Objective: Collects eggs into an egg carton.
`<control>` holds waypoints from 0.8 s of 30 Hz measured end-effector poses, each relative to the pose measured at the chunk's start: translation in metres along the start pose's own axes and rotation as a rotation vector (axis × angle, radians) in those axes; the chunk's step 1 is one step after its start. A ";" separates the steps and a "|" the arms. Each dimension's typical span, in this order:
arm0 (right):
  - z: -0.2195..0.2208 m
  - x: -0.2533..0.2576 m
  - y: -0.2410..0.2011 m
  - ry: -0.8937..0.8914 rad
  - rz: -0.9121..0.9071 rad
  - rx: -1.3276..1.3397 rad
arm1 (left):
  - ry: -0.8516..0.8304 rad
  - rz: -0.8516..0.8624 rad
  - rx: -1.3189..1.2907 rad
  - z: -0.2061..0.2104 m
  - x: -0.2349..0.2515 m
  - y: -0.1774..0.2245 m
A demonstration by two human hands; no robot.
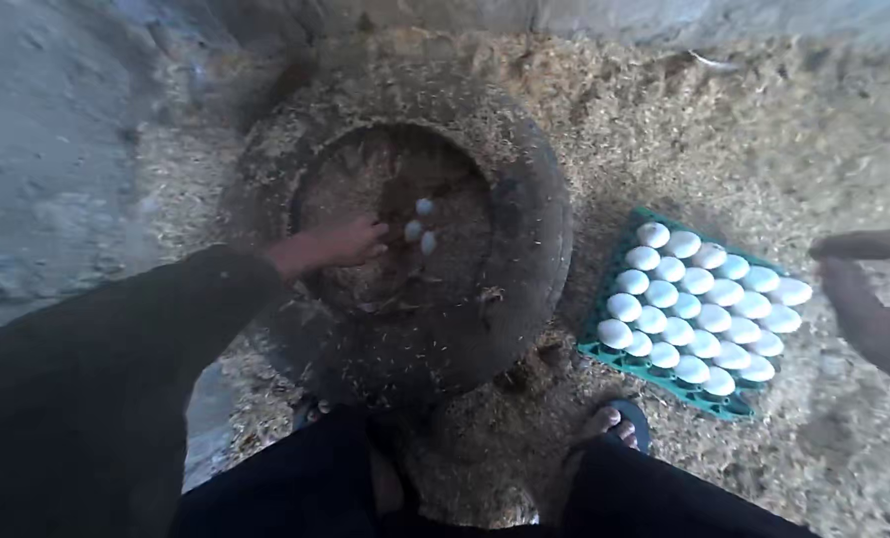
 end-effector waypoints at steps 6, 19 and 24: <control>0.073 0.130 -0.143 -0.507 -0.531 -0.245 | 0.128 0.028 -0.382 0.014 0.035 -0.002; 0.050 -0.061 0.147 -0.300 0.824 0.089 | 0.597 0.753 -0.393 -0.142 0.009 0.224; 0.113 -0.145 0.193 -0.224 1.112 0.432 | 0.023 0.422 -0.632 -0.101 0.085 0.337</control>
Point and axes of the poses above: each hand's wrist, its own x-axis towards the middle knuckle, its own z-axis out of the palm, y = z × x, the point moved 6 cm from there along x, towards the middle knuckle, and after that the axes turned 7 degrees about -y, right-handed, at the moved point
